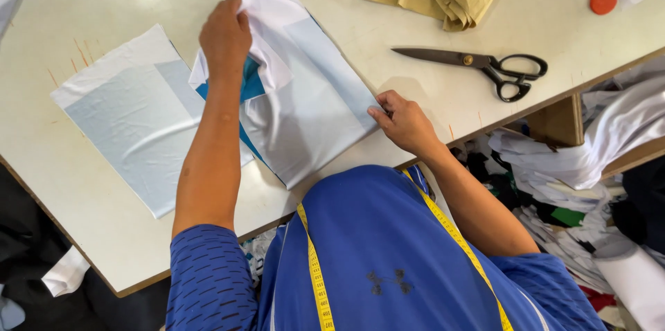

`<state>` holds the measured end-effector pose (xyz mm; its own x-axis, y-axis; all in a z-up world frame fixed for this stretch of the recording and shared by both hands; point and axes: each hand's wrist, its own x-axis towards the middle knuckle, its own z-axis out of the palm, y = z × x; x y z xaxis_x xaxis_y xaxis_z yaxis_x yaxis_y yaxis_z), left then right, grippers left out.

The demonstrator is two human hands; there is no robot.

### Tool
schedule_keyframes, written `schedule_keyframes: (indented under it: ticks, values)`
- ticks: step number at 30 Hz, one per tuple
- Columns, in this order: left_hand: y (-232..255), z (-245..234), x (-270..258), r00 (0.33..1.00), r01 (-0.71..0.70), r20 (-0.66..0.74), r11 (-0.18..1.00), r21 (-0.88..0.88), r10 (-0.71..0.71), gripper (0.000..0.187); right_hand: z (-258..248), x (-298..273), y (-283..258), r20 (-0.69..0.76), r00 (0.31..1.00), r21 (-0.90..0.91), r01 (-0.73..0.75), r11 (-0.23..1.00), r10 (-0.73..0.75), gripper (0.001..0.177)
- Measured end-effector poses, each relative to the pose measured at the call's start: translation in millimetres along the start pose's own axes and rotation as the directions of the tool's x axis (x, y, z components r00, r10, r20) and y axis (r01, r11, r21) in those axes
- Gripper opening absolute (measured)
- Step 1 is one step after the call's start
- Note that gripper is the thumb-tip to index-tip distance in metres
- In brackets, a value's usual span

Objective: The person folds a blue and white fabric, places a brown paper pattern on it, and cuts the fabric along the pattern's edge using scissors. They then trim the remaining fabric into strips and separate the layers.

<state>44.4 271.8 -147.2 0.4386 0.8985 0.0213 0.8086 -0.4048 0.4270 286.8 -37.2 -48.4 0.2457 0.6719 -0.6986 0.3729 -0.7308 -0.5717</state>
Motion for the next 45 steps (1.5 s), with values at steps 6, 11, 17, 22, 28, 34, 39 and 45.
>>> schedule_keyframes:
  ticks: [6,11,17,22,28,34,39,45]
  values:
    - [-5.1,26.2,12.7,0.995,-0.025,-0.089,0.956,0.293,0.053,0.006,0.2,6.0,8.3,-0.030,0.999,0.043,-0.032,0.999,0.033,0.036]
    - [-3.6,22.2,17.4,0.992,0.057,-0.124,0.947,0.317,-0.018,0.008,0.3,4.9,12.6,-0.027,1.000,0.060,-0.014,0.998,0.016,0.033]
    - [-2.9,22.5,20.3,0.994,-0.017,-0.098,0.946,0.323,0.051,0.009,5.4,8.8,22.7,-0.051,0.998,0.154,0.028,0.988,-0.020,0.034]
    - [-4.3,21.6,22.8,0.996,-0.018,-0.076,0.924,0.383,0.051,0.008,2.3,7.1,16.6,-0.056,0.998,0.146,0.045,0.988,-0.038,0.038]
    - [38.2,5.8,23.8,0.982,-0.149,-0.066,0.944,0.296,0.176,0.044,7.7,9.2,23.1,-0.106,0.990,0.157,0.107,0.982,-0.091,0.036]
    - [44.2,28.2,12.5,0.905,-0.331,-0.181,0.904,0.272,0.386,0.023,8.5,11.0,34.7,-0.142,0.973,0.045,0.189,0.981,-0.181,0.038]
    - [72.6,-51.6,-16.3,0.931,-0.356,-0.133,0.924,-0.138,0.339,0.008,-0.8,6.7,59.6,-0.238,0.936,-0.051,0.256,0.965,-0.261,0.040]
    - [130.1,-179.1,-88.5,0.837,-0.539,-0.287,0.796,-0.275,0.467,0.008,-47.1,-14.9,60.2,-0.445,0.667,-0.313,0.510,0.802,-0.598,0.050]
